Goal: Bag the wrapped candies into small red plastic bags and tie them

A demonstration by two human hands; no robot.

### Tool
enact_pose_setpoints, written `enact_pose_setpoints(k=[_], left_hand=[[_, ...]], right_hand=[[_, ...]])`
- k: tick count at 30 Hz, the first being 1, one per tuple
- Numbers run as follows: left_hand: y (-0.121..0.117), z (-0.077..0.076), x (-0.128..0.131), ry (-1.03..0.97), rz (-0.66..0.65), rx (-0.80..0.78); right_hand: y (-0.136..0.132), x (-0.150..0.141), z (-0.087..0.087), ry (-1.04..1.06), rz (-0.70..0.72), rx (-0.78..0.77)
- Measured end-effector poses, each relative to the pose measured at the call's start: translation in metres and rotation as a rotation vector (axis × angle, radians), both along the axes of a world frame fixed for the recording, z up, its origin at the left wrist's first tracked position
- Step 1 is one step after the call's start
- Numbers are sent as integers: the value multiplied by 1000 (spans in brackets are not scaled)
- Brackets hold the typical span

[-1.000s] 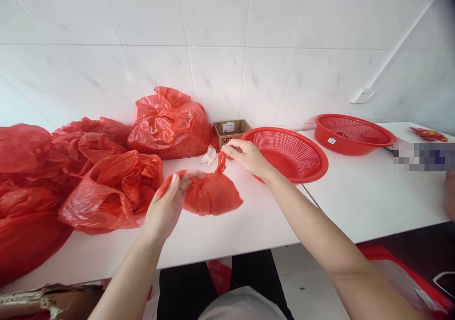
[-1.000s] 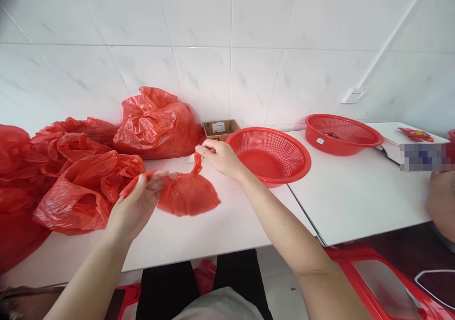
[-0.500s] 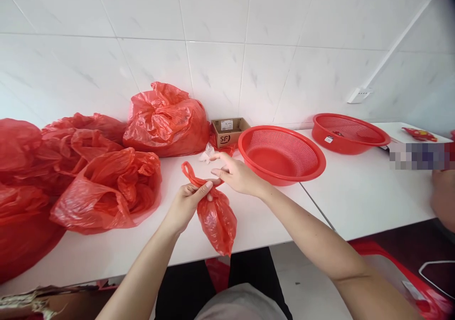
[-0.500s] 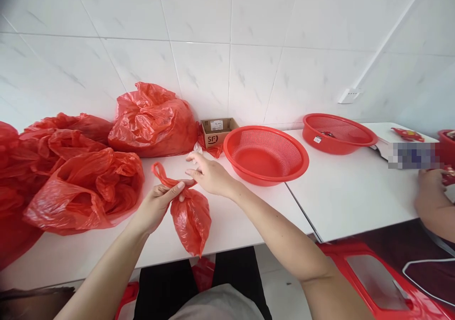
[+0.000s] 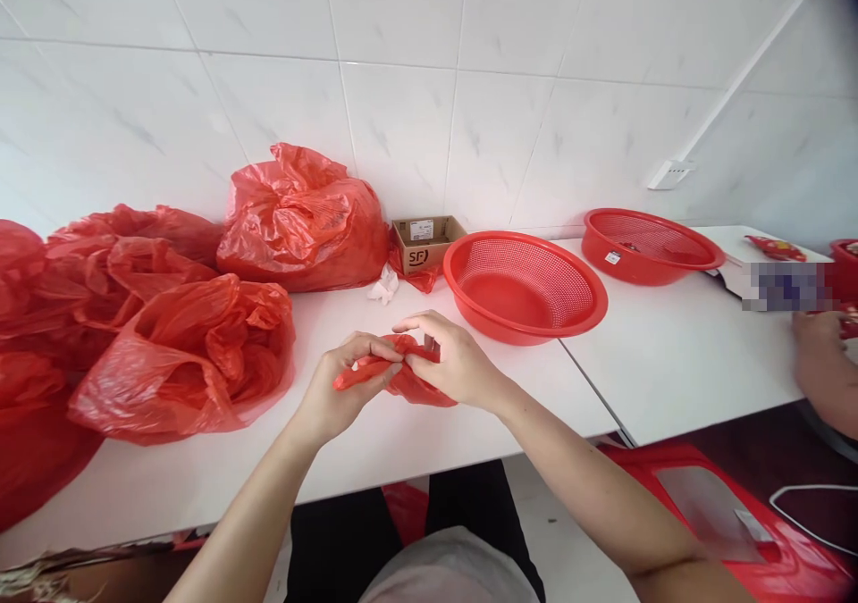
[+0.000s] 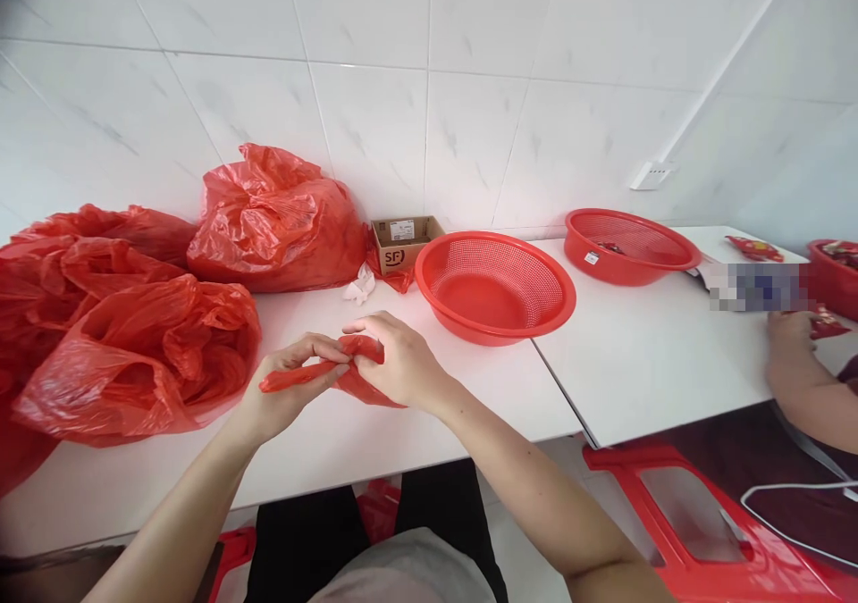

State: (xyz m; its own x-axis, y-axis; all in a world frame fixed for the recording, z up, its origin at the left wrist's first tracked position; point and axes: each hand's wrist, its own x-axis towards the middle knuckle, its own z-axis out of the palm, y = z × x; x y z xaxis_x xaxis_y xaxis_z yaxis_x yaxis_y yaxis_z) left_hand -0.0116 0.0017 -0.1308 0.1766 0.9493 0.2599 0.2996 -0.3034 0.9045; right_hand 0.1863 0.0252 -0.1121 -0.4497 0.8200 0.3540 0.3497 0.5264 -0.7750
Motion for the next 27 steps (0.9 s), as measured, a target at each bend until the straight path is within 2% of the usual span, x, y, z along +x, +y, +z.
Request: enact_pose_setpoints(k=[3,8,11,13,15,18,21,24,27], left_hand=[[1,-4,4,9,-11,78],[1,-15,16,150,262,381],[-1,-20,21,142,330,408],[-1,-20,21,152,320,419],[-2,-18,18,182,285,415],[-2,-13,7,223,198,371],[-5,-8,-8,216,138,340],[-9,-4,-19,159,240,325],[-10,-2,-19,1,336,182]], right_hand=[[0,-4,-9,128,67,-107],[-13,-19,-28,266,-14,-172],[-11,-16,-31,385,70,-368],[-5,-11,-28,424,161,-512],[-1,-7,-24,396,194,-559],[-1,-5,-16,274,137,-477],[-8,-3,-11,15,40,-234],[-13,6,-10,-220,-15,-41],[-12,16,-12,-233,31,-9]])
